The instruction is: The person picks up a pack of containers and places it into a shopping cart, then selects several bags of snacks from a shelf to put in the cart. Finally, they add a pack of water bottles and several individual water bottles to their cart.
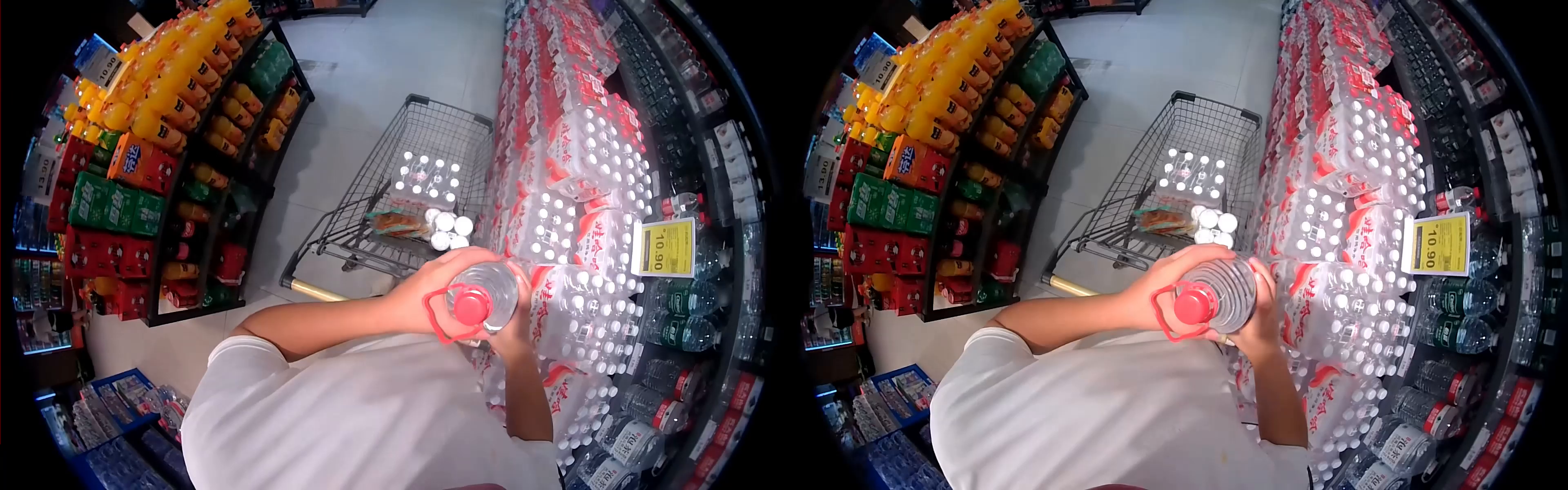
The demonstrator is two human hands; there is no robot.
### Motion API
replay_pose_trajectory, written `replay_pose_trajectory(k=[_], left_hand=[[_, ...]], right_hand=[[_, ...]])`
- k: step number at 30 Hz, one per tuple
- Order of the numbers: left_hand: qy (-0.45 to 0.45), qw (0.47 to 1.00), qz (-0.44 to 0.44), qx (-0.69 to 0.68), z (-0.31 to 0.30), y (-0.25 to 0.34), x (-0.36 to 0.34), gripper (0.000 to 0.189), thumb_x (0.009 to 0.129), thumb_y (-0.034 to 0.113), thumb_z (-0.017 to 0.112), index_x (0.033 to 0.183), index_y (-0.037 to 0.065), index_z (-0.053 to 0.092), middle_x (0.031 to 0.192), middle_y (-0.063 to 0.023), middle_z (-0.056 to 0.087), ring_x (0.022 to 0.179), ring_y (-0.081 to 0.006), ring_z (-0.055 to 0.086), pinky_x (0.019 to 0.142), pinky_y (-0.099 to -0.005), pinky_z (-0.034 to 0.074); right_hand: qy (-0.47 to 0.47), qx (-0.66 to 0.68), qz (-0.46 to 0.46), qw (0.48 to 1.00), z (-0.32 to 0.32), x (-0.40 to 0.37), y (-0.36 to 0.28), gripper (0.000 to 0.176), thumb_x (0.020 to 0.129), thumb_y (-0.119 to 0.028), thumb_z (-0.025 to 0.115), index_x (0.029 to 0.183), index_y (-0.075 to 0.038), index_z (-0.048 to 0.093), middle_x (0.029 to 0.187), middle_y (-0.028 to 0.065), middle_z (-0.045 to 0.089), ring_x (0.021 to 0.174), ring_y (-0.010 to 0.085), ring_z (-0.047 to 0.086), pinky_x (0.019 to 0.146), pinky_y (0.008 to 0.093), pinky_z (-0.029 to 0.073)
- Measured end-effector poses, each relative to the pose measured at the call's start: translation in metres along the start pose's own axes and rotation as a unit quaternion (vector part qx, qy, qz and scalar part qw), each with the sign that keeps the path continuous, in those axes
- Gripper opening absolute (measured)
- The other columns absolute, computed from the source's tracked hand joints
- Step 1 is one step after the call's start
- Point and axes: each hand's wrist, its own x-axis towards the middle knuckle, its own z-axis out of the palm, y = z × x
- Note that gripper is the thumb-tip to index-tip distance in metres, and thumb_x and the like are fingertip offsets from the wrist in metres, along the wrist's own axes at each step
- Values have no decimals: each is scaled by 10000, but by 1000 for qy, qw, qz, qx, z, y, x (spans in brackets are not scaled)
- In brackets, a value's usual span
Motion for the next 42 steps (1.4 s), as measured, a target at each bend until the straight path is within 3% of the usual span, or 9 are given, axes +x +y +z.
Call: replay_pose_trajectory(k=[9,11,16,21,25,27,30,37,42], left_hand=[[126,911,-272,-284,-115,-95,15,744,713,190,895,1337,49,515,1200,-70,633,1089,-184,613,905,-347,536],[85,975,-180,-102,-143,-128,16,757,699,205,903,1331,61,511,1197,-93,630,1088,-184,609,926,-339,520],[25,983,-101,152,-174,-197,21,829,652,310,904,1333,82,488,1209,-137,601,1118,-291,599,981,-398,480],[-17,953,-183,242,-180,-310,-5,789,680,307,836,1355,109,478,1318,-191,539,1256,-379,516,1009,-439,467],[-301,827,-98,466,-183,-443,-75,529,874,180,601,1384,180,460,1403,-155,499,1243,-387,550,1001,-459,490],[-308,768,-313,465,-175,-429,-48,487,907,156,563,1383,175,462,1425,-167,494,1193,-403,589,967,-473,504],[-362,726,-325,486,-168,-453,-42,506,877,116,610,1363,168,478,1410,-175,511,1167,-394,609,941,-486,510],[-306,819,-212,436,-166,-456,-69,569,804,24,662,1332,150,490,1361,-175,544,1182,-376,595,966,-482,496],[-277,788,-341,432,-138,-414,-79,582,849,-5,550,1390,106,366,1372,-278,496,1215,-440,541,974,-522,456]], right_hand=[[-30,-45,115,992,68,8,-29,949,746,-82,792,1510,6,235,1490,270,377,1339,429,430,1114,514,347],[-19,29,292,956,70,-29,-27,937,759,-72,772,1514,30,226,1490,257,385,1347,395,435,1125,476,341],[123,-64,343,929,65,-90,-45,805,852,23,642,1525,-5,202,1468,208,409,1300,299,483,1110,432,361],[196,-7,401,895,92,-104,-66,764,862,33,628,1508,1,223,1420,202,455,1236,279,527,1087,416,381],[146,-7,397,906,113,-99,-83,720,847,20,654,1470,15,293,1352,211,524,1200,289,563,1059,402,411],[117,-25,391,912,111,-99,-88,691,844,18,658,1451,18,328,1318,207,554,1164,293,590,1043,398,428],[149,-38,429,890,103,-105,-96,604,843,14,663,1393,27,414,1250,195,599,1094,287,627,993,379,469],[113,-14,427,897,88,-109,-89,389,841,26,663,1220,18,575,1136,167,638,1032,270,648,898,336,507],[149,-47,353,923,51,-122,-62,310,861,-45,675,1165,-26,617,1093,154,644,1004,332,633,899,390,497]])
